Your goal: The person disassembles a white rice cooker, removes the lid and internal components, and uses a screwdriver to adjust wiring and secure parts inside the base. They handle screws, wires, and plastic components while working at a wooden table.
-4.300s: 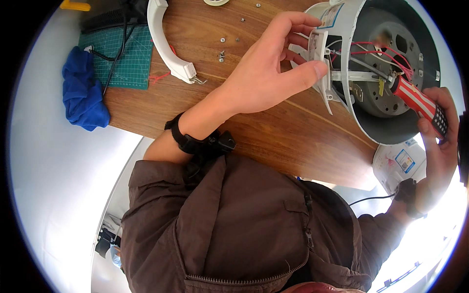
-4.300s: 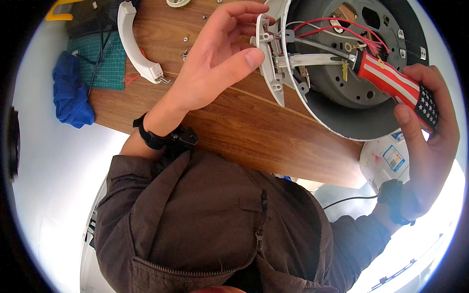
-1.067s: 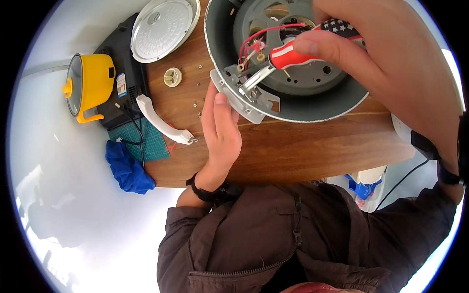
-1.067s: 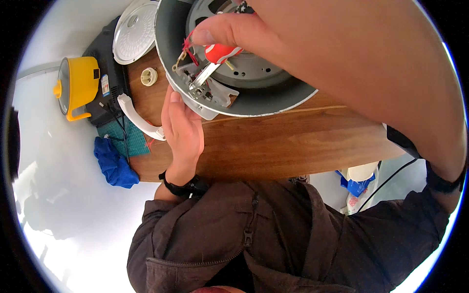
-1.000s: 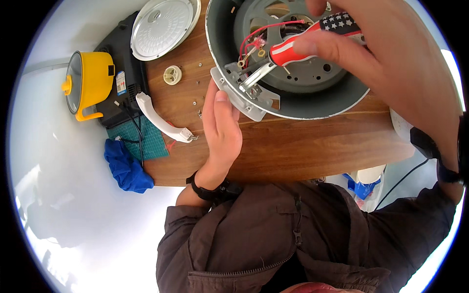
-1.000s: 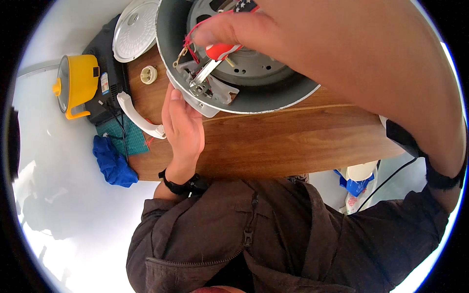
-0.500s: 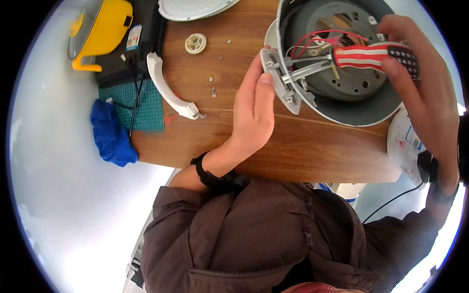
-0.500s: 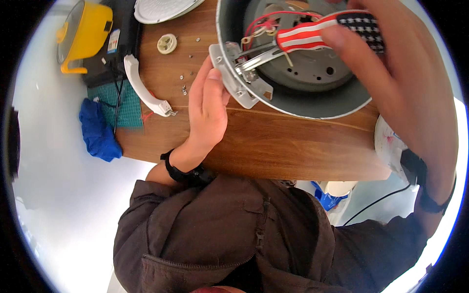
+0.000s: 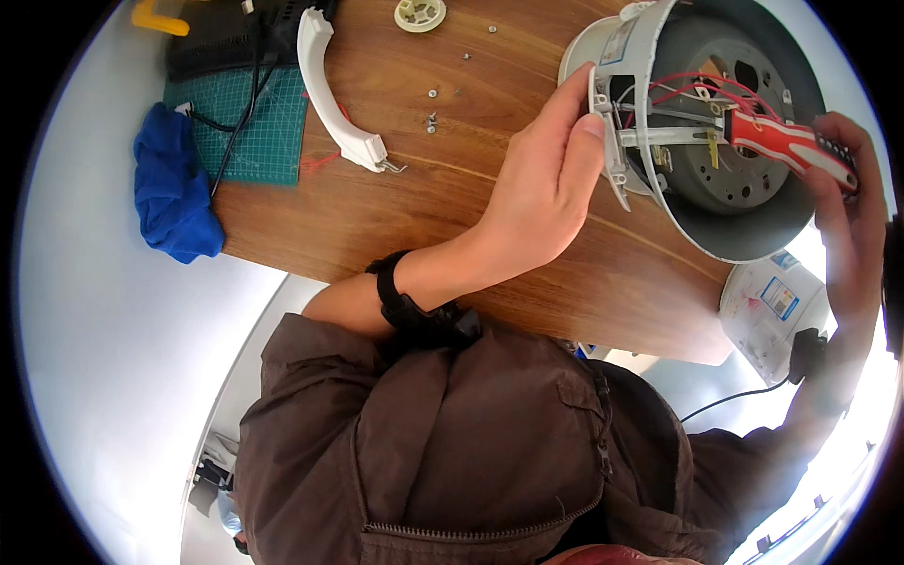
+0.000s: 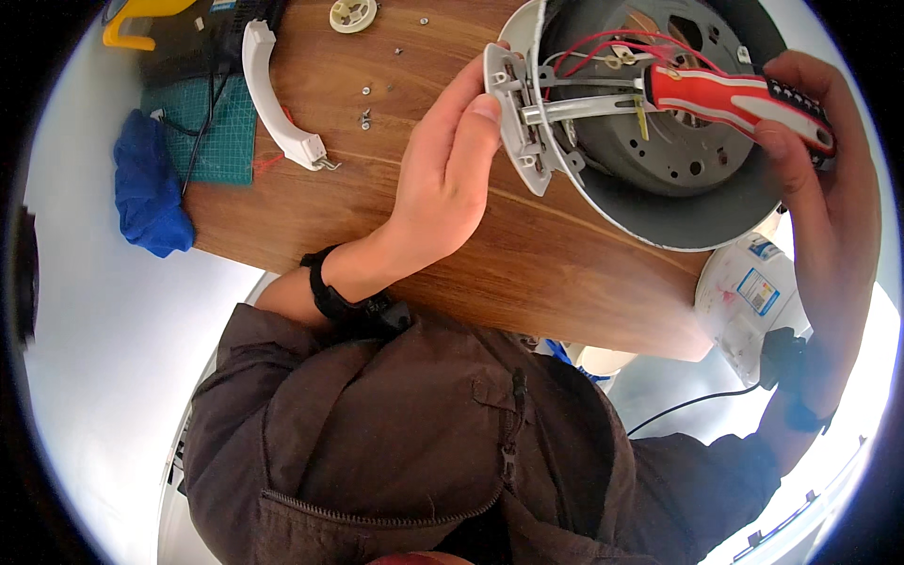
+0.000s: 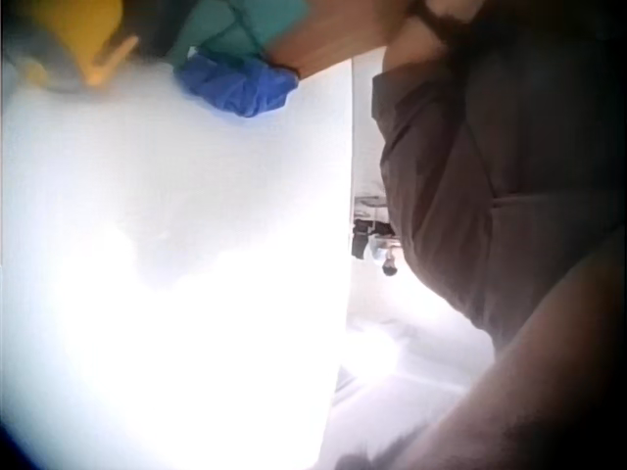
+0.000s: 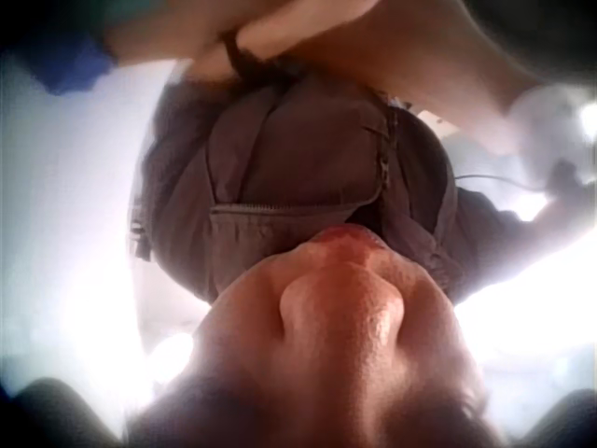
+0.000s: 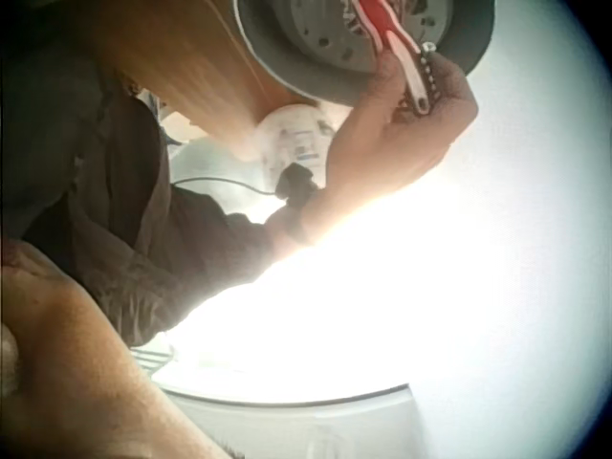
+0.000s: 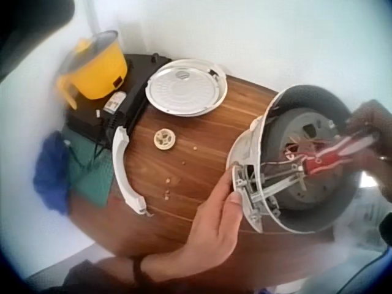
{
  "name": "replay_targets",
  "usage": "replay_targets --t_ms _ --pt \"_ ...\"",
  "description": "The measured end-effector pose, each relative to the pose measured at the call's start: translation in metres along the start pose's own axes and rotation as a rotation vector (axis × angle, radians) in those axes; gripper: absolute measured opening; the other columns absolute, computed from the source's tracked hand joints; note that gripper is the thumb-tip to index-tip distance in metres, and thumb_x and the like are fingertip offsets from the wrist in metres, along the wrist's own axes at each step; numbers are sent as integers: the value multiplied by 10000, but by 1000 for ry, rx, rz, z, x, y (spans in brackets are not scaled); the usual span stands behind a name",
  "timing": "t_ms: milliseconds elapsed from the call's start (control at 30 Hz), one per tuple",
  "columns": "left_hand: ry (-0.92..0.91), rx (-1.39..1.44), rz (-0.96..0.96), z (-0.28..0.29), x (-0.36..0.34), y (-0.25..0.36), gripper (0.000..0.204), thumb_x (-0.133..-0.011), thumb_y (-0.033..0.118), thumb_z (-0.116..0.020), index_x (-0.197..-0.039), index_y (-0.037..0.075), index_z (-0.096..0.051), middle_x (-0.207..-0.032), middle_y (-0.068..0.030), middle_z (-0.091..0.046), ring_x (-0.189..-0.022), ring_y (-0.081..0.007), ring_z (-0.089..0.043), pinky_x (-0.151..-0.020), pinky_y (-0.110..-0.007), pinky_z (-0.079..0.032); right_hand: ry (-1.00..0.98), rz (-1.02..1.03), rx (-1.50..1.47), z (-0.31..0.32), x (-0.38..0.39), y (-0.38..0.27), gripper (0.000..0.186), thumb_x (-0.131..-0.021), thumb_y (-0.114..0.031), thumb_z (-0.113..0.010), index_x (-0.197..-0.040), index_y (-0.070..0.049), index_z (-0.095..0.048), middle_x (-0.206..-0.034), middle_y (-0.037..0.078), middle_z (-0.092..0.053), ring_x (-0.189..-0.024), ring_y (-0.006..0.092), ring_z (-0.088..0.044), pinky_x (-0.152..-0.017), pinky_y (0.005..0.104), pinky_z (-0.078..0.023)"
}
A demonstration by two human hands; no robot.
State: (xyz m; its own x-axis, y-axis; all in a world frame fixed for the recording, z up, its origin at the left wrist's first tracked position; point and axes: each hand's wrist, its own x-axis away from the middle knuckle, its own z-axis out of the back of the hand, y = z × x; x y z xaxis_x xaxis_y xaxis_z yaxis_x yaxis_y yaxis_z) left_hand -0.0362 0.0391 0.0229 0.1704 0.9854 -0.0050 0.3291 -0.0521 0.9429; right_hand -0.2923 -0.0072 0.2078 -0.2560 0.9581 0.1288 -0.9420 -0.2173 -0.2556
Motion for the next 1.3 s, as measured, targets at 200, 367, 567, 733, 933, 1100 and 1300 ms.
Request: replay_targets --t_ms 200,367,567,733,933,1100,1300 --pt "5 16 41 1 0 -1 453 -1099 148 -411 -1507 -51 -420 -1054 -33 -628 -862 -77 -509 -801 -241 -438 0 -69 -1 1 -5 2 442 -1084 -418 -526 -1380 -92 -565 -1081 51 -678 -769 69 -555 -621 199 -410" --pt "30 -48 -30 0 -3 -1 476 -1079 163 -464 -1480 -85 -401 -885 -133 -631 -751 -172 -564 -735 -332 -486 -24 -148 -31 3 -2 6 449 -1085 -441 -512 -1381 -108 -565 -1027 29 -681 -636 36 -461 -551 201 -339" --pt "36 -21 -30 0 -2 2 475 -1081 159 -466 -1487 -71 -379 -1118 -149 -659 -863 -175 -597 -796 -334 -499 51 -130 -48 -3 0 1 467 -1071 -471 -528 -1379 -122 -568 -960 21 -674 -628 34 -454 -536 206 -331" --pt "32 9 -17 0 -2 1 455 -1080 153 -465 -1476 -59 -393 -1304 -182 -624 -1019 -187 -604 -889 -319 -496 111 -123 -27 -8 2 -2 487 -1065 -490 -523 -1372 -114 -570 -894 12 -661 -612 36 -449 -529 205 -321" --pt "18 11 2 1 -3 2 445 -1078 153 -457 -1458 -74 -414 -1331 -204 -619 -1172 -237 -609 -991 -346 -477 60 -118 -21 -2 2 -1 492 -1062 -487 -519 -1359 -99 -575 -897 12 -666 -593 43 -439 -518 209 -317" --pt "10 17 37 2 -3 8 450 -1076 159 -453 -1450 -88 -416 -1330 -215 -616 -1210 -268 -605 -1034 -367 -459 78 -104 -19 -4 2 -3 476 -1062 -474 -522 -1349 -99 -580 -913 12 -672 -591 40 -434 -513 207 -319" --pt "28 58 91 -1 -4 6 431 -1075 170 -450 -1429 -76 -436 -1299 -199 -618 -1191 -256 -596 -1028 -365 -460 56 -98 -53 -3 1 -1 441 -1064 -444 -526 -1333 -100 -586 -927 12 -677 -598 35 -436 -512 198 -320"
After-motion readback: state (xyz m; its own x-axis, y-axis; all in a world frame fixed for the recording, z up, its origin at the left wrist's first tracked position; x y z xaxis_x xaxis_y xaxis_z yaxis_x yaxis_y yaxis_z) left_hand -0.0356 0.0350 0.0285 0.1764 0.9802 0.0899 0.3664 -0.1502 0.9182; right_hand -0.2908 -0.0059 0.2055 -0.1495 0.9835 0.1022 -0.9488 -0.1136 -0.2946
